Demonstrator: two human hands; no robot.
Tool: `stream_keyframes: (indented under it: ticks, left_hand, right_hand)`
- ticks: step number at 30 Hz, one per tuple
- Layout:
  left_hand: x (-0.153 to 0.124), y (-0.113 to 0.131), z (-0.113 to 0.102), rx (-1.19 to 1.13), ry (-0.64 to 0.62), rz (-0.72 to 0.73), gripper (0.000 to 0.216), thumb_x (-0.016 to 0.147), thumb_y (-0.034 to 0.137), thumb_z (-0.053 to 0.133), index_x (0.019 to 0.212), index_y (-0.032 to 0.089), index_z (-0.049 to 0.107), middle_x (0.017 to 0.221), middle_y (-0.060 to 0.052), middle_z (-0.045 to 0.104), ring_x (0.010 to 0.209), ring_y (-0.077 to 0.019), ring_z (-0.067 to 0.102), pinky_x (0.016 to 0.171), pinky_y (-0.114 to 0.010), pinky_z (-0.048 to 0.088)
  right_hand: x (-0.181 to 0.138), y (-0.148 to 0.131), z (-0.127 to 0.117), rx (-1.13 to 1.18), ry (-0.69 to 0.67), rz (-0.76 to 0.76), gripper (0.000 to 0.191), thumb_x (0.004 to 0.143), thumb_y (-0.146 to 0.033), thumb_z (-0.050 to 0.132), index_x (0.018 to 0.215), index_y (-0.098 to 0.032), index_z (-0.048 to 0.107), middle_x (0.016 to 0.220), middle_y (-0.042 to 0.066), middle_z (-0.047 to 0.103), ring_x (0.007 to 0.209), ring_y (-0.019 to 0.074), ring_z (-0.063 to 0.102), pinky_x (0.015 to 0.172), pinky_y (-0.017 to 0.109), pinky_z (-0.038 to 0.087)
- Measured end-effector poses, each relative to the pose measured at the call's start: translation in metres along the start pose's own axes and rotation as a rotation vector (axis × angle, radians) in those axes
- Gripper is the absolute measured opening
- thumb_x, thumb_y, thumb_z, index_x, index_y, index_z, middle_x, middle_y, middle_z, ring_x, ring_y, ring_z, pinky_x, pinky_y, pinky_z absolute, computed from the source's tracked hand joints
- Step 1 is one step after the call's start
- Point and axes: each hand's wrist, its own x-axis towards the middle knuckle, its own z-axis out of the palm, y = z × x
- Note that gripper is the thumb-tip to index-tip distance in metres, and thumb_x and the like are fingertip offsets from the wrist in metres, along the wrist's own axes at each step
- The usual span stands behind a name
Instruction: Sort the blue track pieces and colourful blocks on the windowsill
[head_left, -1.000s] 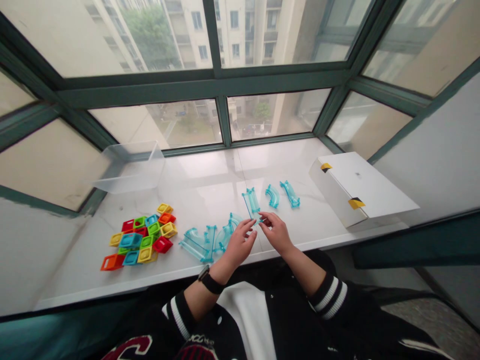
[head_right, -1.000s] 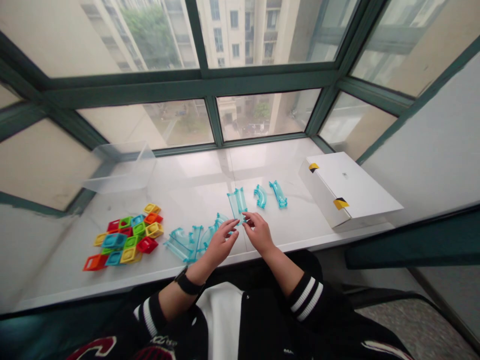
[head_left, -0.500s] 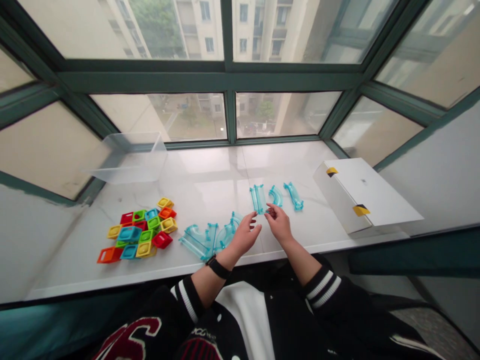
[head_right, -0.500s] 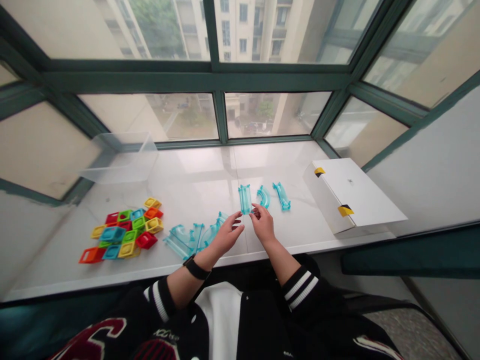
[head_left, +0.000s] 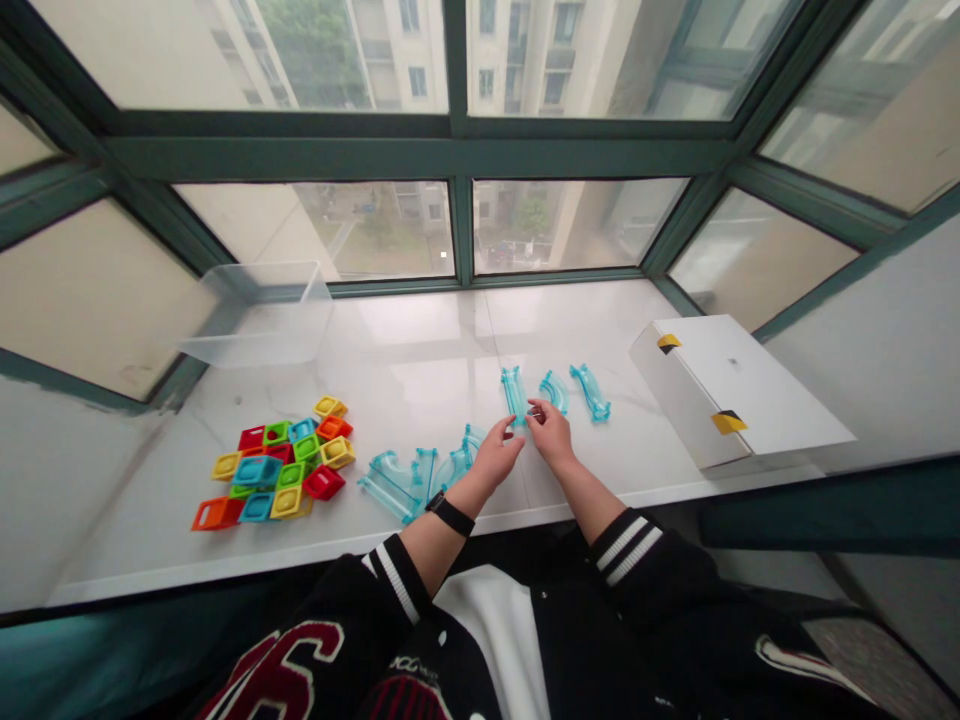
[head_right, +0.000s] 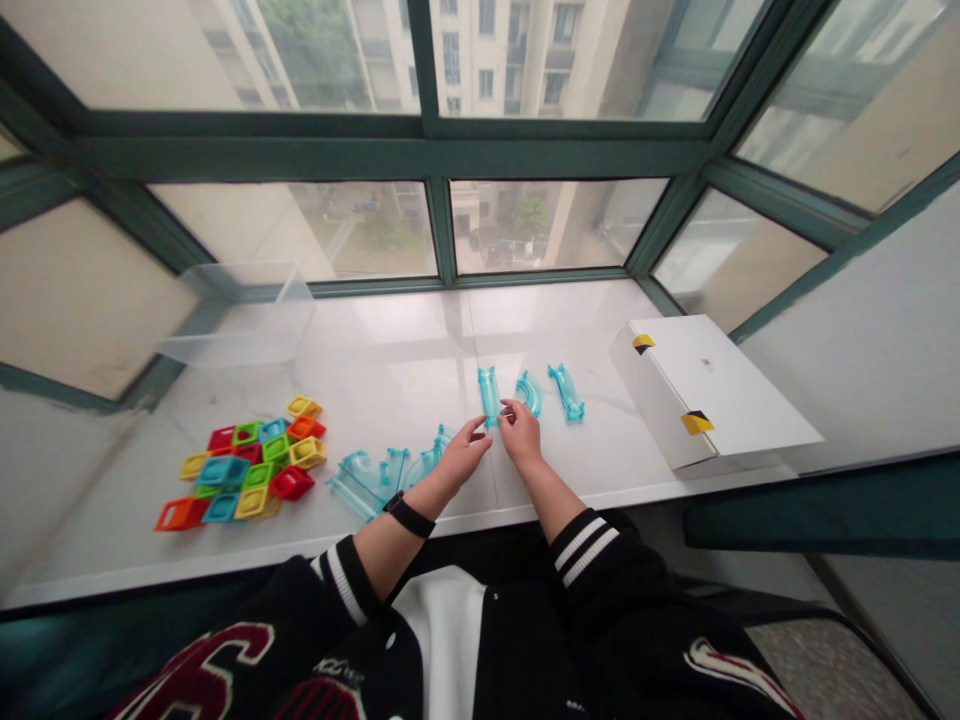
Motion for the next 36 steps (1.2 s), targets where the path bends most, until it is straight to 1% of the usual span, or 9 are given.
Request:
stream_keyframes:
  ticks: [10,16,18,20,22,24,27,33,36]
  left_hand:
    - [0.003,-0.008,0.001,0.007,0.003,-0.015,0.06,0.085,0.028,0.072,0.144,0.023,0.063,0.146,-0.012,0.065,0.125,-0.028,0.065,0.11,-0.044,0.05]
    - [0.004,-0.008,0.0,0.013,-0.007,-0.046,0.062,0.086,0.028,0.072,0.146,0.021,0.059,0.142,-0.014,0.067,0.125,-0.0281,0.065,0.109,-0.044,0.051]
    - [0.004,-0.008,0.001,-0.004,-0.008,-0.046,0.064,0.085,0.03,0.073,0.147,0.02,0.057,0.148,-0.016,0.063,0.126,-0.0289,0.065,0.109,-0.045,0.051]
    - [0.005,-0.009,0.001,-0.042,-0.002,-0.048,0.068,0.085,0.032,0.076,0.148,0.02,0.054,0.156,-0.019,0.055,0.127,-0.0298,0.065,0.11,-0.045,0.051]
    - [0.005,-0.01,0.002,-0.082,0.0,-0.058,0.073,0.084,0.034,0.077,0.151,0.02,0.05,0.161,-0.021,0.048,0.129,-0.0303,0.065,0.111,-0.045,0.05]
    - [0.005,-0.012,0.003,-0.108,-0.007,-0.07,0.077,0.084,0.035,0.078,0.153,0.02,0.047,0.163,-0.023,0.045,0.131,-0.0305,0.064,0.111,-0.045,0.05]
    - [0.005,-0.015,0.003,-0.138,-0.015,-0.079,0.08,0.084,0.036,0.078,0.154,0.021,0.043,0.164,-0.022,0.044,0.134,-0.0307,0.062,0.112,-0.045,0.049]
    - [0.008,-0.014,0.004,-0.179,-0.009,-0.082,0.082,0.079,0.034,0.081,0.153,0.019,0.046,0.163,-0.023,0.045,0.131,-0.0316,0.062,0.114,-0.047,0.047]
    - [0.008,-0.013,0.004,-0.205,-0.01,-0.079,0.082,0.079,0.033,0.082,0.152,0.019,0.047,0.163,-0.023,0.045,0.131,-0.0318,0.063,0.115,-0.047,0.046]
  right_hand:
    - [0.001,0.003,0.005,-0.004,-0.012,0.028,0.036,0.081,-0.028,0.064,0.115,-0.021,0.074,0.102,0.007,0.075,0.08,0.0202,0.07,0.088,0.039,0.059]
    - [-0.001,0.002,0.005,0.001,0.0,-0.01,0.038,0.081,-0.03,0.064,0.117,-0.021,0.072,0.105,0.009,0.073,0.076,0.0193,0.066,0.085,0.039,0.059]
    - [-0.005,0.003,0.004,-0.002,0.009,-0.025,0.042,0.081,-0.03,0.065,0.121,-0.021,0.07,0.111,0.01,0.071,0.074,0.0182,0.065,0.083,0.038,0.059]
    - [-0.013,0.006,0.003,-0.002,0.018,-0.026,0.046,0.08,-0.03,0.065,0.125,-0.021,0.068,0.117,0.011,0.069,0.073,0.0178,0.064,0.084,0.039,0.059]
    - [-0.021,0.008,0.002,-0.002,0.018,-0.026,0.047,0.081,-0.028,0.063,0.127,-0.02,0.067,0.119,0.012,0.067,0.075,0.0185,0.065,0.084,0.039,0.059]
    - [-0.028,0.011,0.003,-0.002,0.012,-0.037,0.046,0.083,-0.026,0.06,0.128,-0.02,0.067,0.12,0.013,0.067,0.078,0.0196,0.066,0.084,0.039,0.059]
    - [-0.033,0.013,0.005,-0.009,0.008,-0.062,0.044,0.085,-0.025,0.057,0.127,-0.018,0.068,0.12,0.014,0.067,0.082,0.0207,0.068,0.084,0.038,0.06]
    - [-0.033,0.014,0.009,-0.075,0.02,-0.095,0.043,0.084,-0.02,0.056,0.125,-0.016,0.069,0.115,0.013,0.069,0.085,0.0224,0.069,0.087,0.04,0.06]
    - [-0.035,0.014,0.01,-0.102,0.03,-0.128,0.043,0.085,-0.019,0.056,0.126,-0.016,0.069,0.116,0.014,0.07,0.092,0.0243,0.07,0.09,0.041,0.06]
